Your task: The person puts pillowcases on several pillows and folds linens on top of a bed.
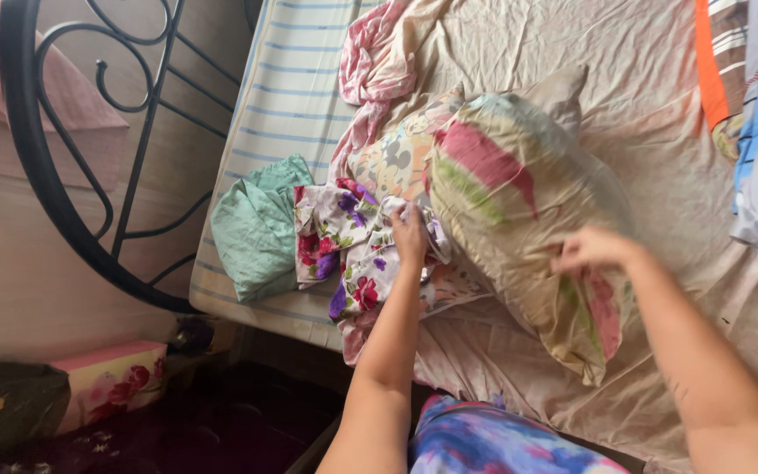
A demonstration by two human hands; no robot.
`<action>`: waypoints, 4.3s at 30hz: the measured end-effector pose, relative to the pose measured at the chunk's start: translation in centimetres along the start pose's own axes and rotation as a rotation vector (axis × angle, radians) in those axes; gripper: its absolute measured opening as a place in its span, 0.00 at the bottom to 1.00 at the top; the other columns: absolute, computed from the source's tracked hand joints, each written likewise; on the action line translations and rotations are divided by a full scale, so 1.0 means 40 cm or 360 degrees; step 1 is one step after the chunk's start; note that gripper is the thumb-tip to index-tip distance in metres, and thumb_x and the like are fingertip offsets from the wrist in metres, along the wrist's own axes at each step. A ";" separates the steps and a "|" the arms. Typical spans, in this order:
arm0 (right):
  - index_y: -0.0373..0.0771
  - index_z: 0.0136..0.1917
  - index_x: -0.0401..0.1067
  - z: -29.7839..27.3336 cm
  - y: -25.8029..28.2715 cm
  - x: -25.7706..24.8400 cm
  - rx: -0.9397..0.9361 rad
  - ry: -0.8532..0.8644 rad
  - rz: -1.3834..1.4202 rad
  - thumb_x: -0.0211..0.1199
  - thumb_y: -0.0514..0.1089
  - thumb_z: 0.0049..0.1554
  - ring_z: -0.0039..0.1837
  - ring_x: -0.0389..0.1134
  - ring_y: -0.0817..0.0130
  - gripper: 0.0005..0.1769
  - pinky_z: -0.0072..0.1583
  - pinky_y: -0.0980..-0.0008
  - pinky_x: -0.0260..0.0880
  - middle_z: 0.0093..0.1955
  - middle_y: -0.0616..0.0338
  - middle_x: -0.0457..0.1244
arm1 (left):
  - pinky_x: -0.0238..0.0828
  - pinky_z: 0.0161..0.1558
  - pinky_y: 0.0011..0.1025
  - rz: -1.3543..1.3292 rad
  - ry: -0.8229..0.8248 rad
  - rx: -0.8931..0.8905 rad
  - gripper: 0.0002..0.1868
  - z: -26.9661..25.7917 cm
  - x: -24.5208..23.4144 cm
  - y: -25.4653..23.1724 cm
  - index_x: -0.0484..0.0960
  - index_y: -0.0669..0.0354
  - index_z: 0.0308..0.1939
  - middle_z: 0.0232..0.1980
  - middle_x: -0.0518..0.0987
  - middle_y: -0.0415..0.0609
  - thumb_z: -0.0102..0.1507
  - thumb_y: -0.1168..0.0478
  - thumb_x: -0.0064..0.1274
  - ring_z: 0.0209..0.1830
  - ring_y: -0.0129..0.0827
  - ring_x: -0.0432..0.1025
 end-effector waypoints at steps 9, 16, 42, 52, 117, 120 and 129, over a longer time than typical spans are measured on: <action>0.26 0.80 0.51 0.146 0.207 -0.380 -0.0698 -0.1783 -0.0090 0.79 0.77 0.50 0.80 0.52 0.40 0.69 0.76 0.50 0.58 0.80 0.30 0.50 | 0.75 0.50 0.35 0.0526 0.0852 -0.0028 0.53 -0.156 0.128 -0.058 0.59 0.61 0.75 0.53 0.82 0.65 0.51 0.49 0.67 0.50 0.45 0.79; 0.27 0.77 0.51 0.247 0.253 -0.327 -0.0081 -0.0930 0.0666 0.76 0.73 0.41 0.67 0.63 0.41 0.69 0.64 0.46 0.64 0.76 0.29 0.54 | 0.75 0.49 0.40 0.0851 0.0832 -0.0166 0.36 -0.029 0.020 0.000 0.77 0.62 0.59 0.47 0.84 0.64 0.55 0.43 0.66 0.46 0.46 0.80; 0.39 0.69 0.73 0.034 0.340 -0.242 -0.0411 -0.0221 0.0408 0.81 0.39 0.35 0.65 0.68 0.62 0.47 0.65 0.63 0.67 0.64 0.55 0.69 | 0.72 0.42 0.40 0.0970 0.0088 -0.0196 0.24 0.183 -0.315 -0.156 0.87 0.63 0.40 0.35 0.83 0.58 0.68 0.43 0.55 0.36 0.43 0.76; 0.39 0.82 0.52 -0.382 0.669 -0.187 -0.0825 0.1126 0.1029 0.85 0.56 0.31 0.70 0.66 0.58 0.73 0.61 0.54 0.72 0.76 0.52 0.61 | 0.74 0.37 0.28 0.0143 0.0784 -0.0037 0.21 0.124 -0.102 -0.390 0.86 0.61 0.52 0.38 0.84 0.44 0.67 0.47 0.53 0.34 0.24 0.75; 0.44 0.78 0.62 -0.169 0.480 -0.247 -0.0836 -0.1112 0.0147 0.82 0.39 0.33 0.66 0.67 0.64 0.60 0.64 0.61 0.67 0.66 0.54 0.67 | 0.69 0.57 0.27 -0.0490 0.0745 -0.0327 0.33 0.043 -0.248 -0.173 0.81 0.48 0.56 0.54 0.83 0.41 0.72 0.29 0.33 0.54 0.22 0.77; 0.43 0.77 0.61 -0.156 0.467 -0.241 -0.0788 -0.0870 0.0310 0.81 0.32 0.32 0.70 0.65 0.62 0.61 0.67 0.62 0.66 0.70 0.55 0.65 | 0.66 0.50 0.41 0.0283 0.0647 -0.0042 0.37 0.047 -0.188 -0.120 0.81 0.55 0.42 0.43 0.80 0.52 0.74 0.29 0.27 0.44 0.35 0.73; 0.45 0.76 0.65 -0.248 0.380 -0.241 -0.0770 -0.0129 0.0914 0.66 0.19 0.26 0.66 0.66 0.70 0.63 0.57 0.62 0.73 0.68 0.64 0.65 | 0.66 0.46 0.54 0.1190 0.0120 0.0298 0.40 0.009 -0.232 -0.070 0.86 0.54 0.42 0.43 0.83 0.62 0.71 0.33 0.20 0.45 0.61 0.75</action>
Point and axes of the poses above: each hand's wrist, its own z-axis towards the middle knuckle, its own x-axis out of the palm, y = z × x, the point moved 6 cm from there along z, towards the middle knuckle
